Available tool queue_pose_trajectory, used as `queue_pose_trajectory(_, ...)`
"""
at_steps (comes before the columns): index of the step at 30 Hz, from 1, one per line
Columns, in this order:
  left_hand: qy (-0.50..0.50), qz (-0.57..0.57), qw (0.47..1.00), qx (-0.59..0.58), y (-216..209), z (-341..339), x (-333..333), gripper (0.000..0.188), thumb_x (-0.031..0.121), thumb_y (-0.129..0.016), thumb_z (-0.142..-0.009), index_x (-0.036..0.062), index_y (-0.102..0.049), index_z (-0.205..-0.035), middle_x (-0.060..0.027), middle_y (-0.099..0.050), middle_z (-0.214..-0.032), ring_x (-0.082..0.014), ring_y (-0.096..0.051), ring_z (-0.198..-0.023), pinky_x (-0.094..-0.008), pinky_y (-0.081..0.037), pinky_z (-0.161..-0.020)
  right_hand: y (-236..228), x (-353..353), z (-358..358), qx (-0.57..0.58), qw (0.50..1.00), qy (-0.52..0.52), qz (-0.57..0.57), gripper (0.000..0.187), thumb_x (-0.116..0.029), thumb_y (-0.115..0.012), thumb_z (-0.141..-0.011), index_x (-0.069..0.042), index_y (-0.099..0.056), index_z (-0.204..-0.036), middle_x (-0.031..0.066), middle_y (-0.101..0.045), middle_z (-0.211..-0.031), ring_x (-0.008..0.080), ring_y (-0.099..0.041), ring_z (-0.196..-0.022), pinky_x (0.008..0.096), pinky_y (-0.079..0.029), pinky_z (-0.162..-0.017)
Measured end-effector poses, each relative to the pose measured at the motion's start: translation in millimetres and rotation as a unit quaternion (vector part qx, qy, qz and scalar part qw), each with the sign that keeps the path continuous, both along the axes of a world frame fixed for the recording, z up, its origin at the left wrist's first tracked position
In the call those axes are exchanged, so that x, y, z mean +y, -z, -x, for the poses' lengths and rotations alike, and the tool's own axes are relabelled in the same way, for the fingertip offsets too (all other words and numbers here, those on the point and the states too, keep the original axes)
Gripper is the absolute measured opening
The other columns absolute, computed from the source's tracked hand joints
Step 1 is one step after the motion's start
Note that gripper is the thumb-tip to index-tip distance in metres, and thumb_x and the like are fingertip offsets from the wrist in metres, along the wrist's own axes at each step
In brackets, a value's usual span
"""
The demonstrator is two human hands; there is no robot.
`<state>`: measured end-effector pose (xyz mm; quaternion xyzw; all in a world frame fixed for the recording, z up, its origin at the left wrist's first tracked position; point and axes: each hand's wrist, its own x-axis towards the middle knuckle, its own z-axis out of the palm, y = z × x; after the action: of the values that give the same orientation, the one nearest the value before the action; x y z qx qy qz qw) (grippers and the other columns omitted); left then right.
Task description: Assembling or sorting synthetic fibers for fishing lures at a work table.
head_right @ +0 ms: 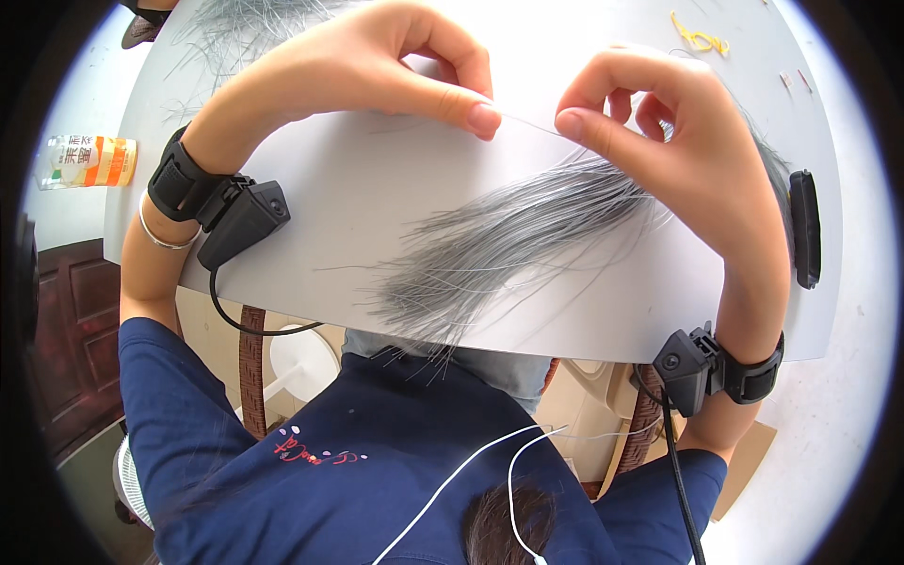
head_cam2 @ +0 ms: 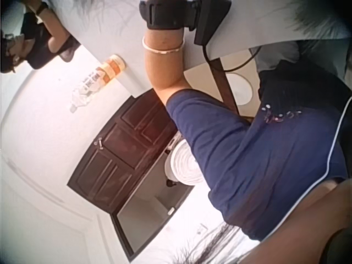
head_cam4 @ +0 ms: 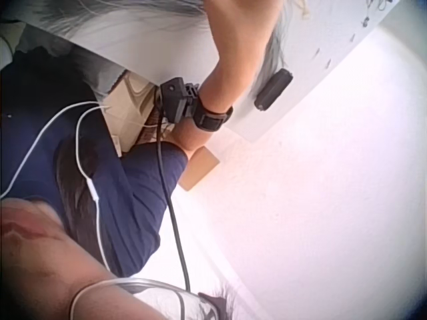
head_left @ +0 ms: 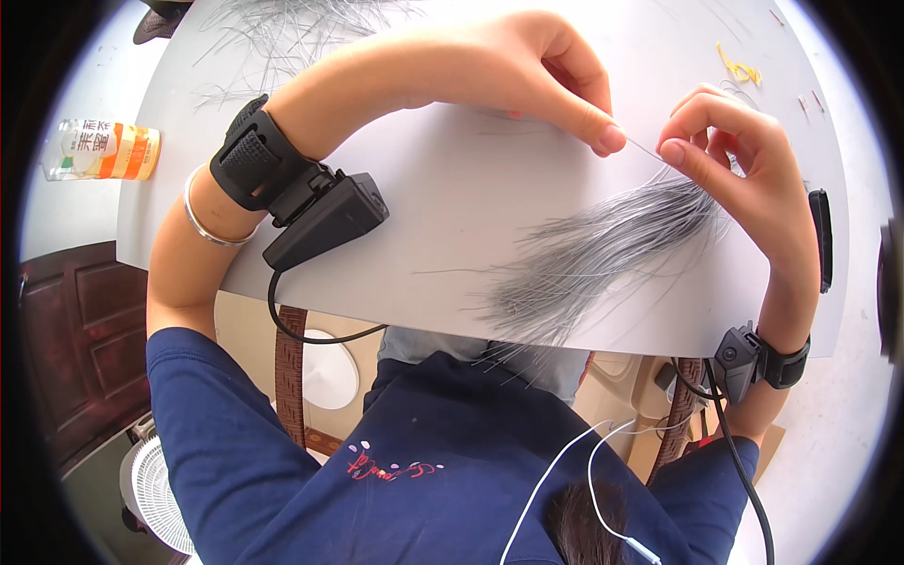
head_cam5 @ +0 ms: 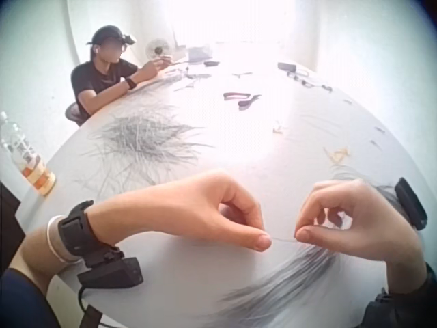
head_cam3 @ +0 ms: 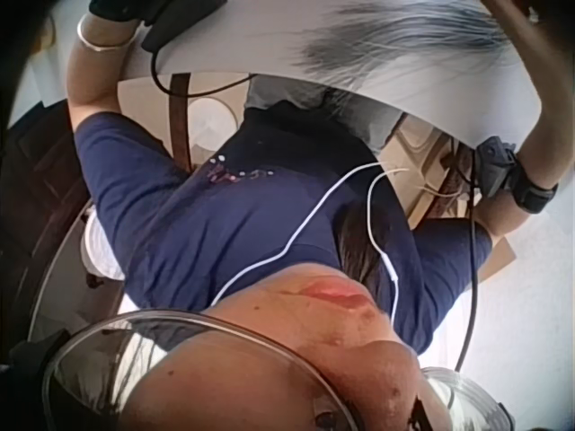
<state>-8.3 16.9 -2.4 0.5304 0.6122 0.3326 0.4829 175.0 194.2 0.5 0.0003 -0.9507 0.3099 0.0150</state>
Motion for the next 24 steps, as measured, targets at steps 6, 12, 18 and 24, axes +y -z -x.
queue_pose_trajectory(6, 0.015, -0.003, 1.000, -0.023, 1.3, 0.4, 0.1, 0.035, 0.036, -0.073, -0.087, 0.0008, -0.074, -0.087, -0.0010, -0.066, -0.072, -0.0071, -0.056, -0.066, -0.0201, -0.041, -0.060, 2.3, -1.6, -0.8, 0.030, 1.000, -0.008, 0.003, 0.012, -0.017, -0.070, -0.088, -0.006, -0.069, -0.082, -0.0032, -0.061, -0.080, 0.0035, -0.048, -0.070, 0.0209, -0.030, -0.057)
queue_pose_trajectory(12, 0.058, -0.006, 0.998, -0.014, 7.0, 3.1, 0.9, 0.031, 0.034, -0.070, -0.090, 0.0033, -0.072, -0.092, -0.0003, -0.065, -0.079, -0.0074, -0.057, -0.073, -0.0199, -0.042, -0.061, 1.5, -1.8, 0.1, 0.016, 1.000, 0.007, 0.003, 0.014, -0.018, -0.072, -0.088, -0.007, -0.069, -0.079, -0.0024, -0.062, -0.078, 0.0038, -0.049, -0.069, 0.0205, -0.031, -0.057)
queue_pose_trajectory(18, -0.005, -0.080, 0.994, 0.071, 30.8, -5.4, 1.5, 0.033, 0.038, -0.078, -0.078, 0.0052, -0.076, -0.081, -0.0015, -0.066, -0.069, -0.0088, -0.060, -0.063, -0.0198, -0.045, -0.058, 5.0, -0.9, 0.7, 0.022, 1.000, 0.004, 0.022, 0.015, -0.019, -0.074, -0.086, -0.006, -0.071, -0.078, -0.0010, -0.064, -0.080, 0.0043, -0.049, -0.067, 0.0211, -0.031, -0.055)
queue_pose_trajectory(24, 0.005, -0.086, 0.993, 0.081, 26.3, -6.5, 1.4, 0.032, 0.037, -0.078, -0.079, 0.0051, -0.076, -0.082, -0.0027, -0.067, -0.071, -0.0090, -0.060, -0.065, -0.0209, -0.045, -0.059, 9.7, -2.7, 1.2, 0.067, 0.996, -0.012, 0.051, 0.008, -0.014, -0.075, -0.083, -0.007, -0.073, -0.079, -0.0050, -0.063, -0.077, 0.0028, -0.045, -0.062, 0.0203, -0.027, -0.050)
